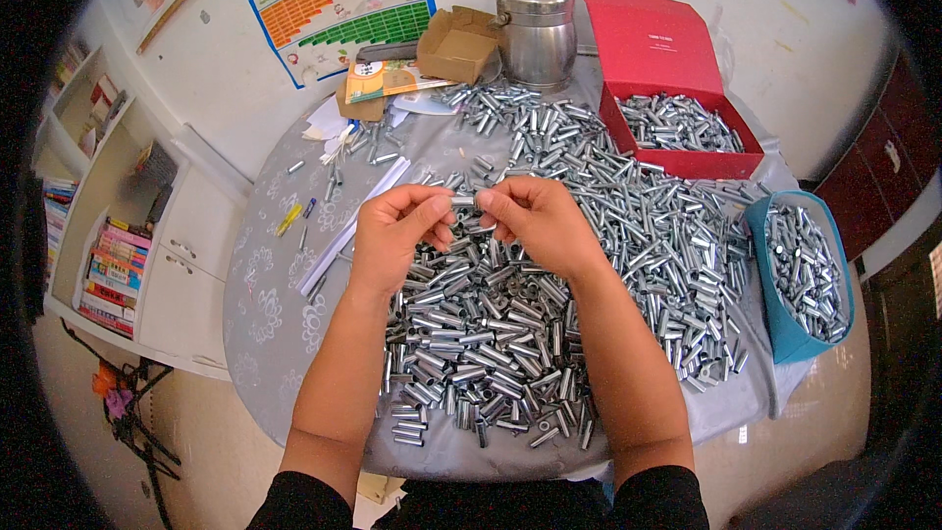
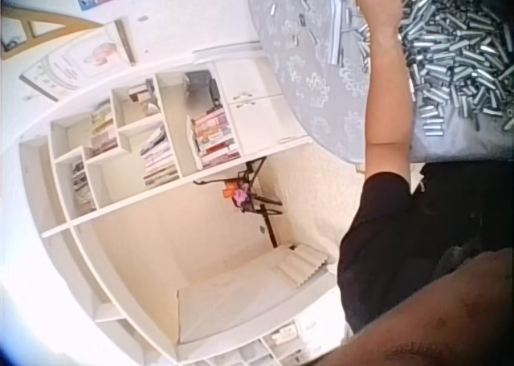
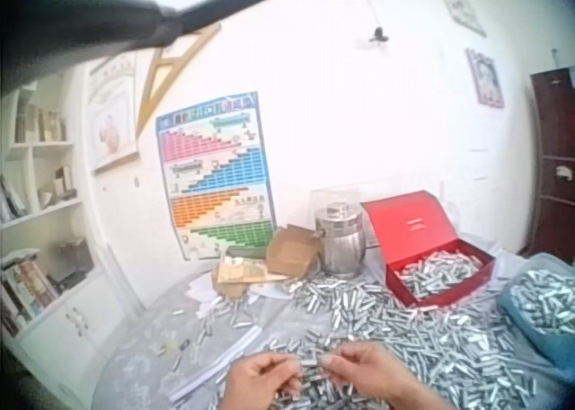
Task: The person repeatedly picks up small cylindrical metal parts from a large pile on a table and joins them together by hand. They then place the assembled pairs back onto the pile. The process is repetitive and involves handling the parts one at a time.
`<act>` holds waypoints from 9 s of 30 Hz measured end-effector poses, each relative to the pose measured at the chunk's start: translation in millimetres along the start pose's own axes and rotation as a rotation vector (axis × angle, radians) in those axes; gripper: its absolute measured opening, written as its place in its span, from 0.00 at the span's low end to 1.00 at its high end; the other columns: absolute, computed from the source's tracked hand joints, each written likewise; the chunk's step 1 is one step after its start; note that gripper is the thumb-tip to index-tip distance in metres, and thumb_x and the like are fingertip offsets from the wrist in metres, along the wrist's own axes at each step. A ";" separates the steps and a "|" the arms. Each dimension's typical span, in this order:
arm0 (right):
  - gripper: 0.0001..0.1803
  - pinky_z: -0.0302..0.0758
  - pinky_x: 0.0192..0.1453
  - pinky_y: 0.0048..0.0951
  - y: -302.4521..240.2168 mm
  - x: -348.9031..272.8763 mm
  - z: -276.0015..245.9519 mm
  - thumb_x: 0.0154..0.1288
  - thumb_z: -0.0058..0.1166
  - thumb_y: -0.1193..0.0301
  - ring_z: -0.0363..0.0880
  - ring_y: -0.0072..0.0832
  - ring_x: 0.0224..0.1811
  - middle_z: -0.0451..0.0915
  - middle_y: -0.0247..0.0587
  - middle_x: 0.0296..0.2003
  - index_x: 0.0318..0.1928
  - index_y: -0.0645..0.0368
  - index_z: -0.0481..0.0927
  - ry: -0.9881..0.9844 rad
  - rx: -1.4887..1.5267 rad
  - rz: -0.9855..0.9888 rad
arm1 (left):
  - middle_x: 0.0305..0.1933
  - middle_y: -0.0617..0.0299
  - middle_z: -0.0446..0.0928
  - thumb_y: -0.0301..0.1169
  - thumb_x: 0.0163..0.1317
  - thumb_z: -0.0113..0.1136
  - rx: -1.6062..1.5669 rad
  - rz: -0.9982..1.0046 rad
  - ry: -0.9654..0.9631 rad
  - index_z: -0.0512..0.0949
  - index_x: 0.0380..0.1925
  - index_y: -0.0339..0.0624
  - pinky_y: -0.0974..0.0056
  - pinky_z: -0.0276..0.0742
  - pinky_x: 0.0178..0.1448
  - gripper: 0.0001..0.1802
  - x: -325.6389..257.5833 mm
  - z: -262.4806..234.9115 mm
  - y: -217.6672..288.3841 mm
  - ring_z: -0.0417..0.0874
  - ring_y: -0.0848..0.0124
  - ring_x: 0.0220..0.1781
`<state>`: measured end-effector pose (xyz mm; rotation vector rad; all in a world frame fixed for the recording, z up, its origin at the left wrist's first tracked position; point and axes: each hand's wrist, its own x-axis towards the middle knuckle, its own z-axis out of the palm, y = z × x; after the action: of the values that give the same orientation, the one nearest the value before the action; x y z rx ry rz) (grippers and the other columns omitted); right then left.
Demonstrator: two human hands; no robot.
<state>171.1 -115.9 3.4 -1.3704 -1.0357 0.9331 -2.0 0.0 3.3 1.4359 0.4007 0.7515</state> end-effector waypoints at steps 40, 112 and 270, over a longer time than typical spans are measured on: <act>0.16 0.76 0.46 0.25 -0.8 -4.1 6.9 0.59 0.65 0.74 0.79 0.21 0.37 0.82 0.36 0.36 0.47 0.64 0.82 0.131 -0.258 -0.249 | 0.24 0.63 0.78 0.33 0.66 0.61 -0.027 -0.061 0.080 0.78 0.35 0.38 0.72 0.73 0.22 0.09 2.1 -0.3 -3.7 0.75 0.78 0.19; 0.09 0.72 0.35 0.19 -4.1 -5.2 3.2 0.63 0.62 0.74 0.73 0.14 0.29 0.81 0.30 0.29 0.42 0.65 0.84 0.110 -0.072 -0.123 | 0.38 0.56 0.83 0.19 0.61 0.60 0.044 -0.007 -0.064 0.78 0.43 0.33 0.68 0.81 0.47 0.10 1.6 -7.3 -5.1 0.85 0.71 0.40; 0.10 0.72 0.29 0.20 -1.7 -2.5 5.3 0.68 0.58 0.69 0.75 0.16 0.24 0.80 0.32 0.25 0.36 0.65 0.81 0.155 0.092 -0.152 | 0.23 0.66 0.74 0.43 0.73 0.47 0.163 -0.173 -0.029 0.75 0.33 0.41 0.74 0.64 0.22 0.18 -1.3 -6.7 -9.2 0.72 0.78 0.19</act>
<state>165.2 -116.8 4.7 -1.2487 -0.9532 0.7412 -5.4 4.3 -6.8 1.5408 0.5667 0.5674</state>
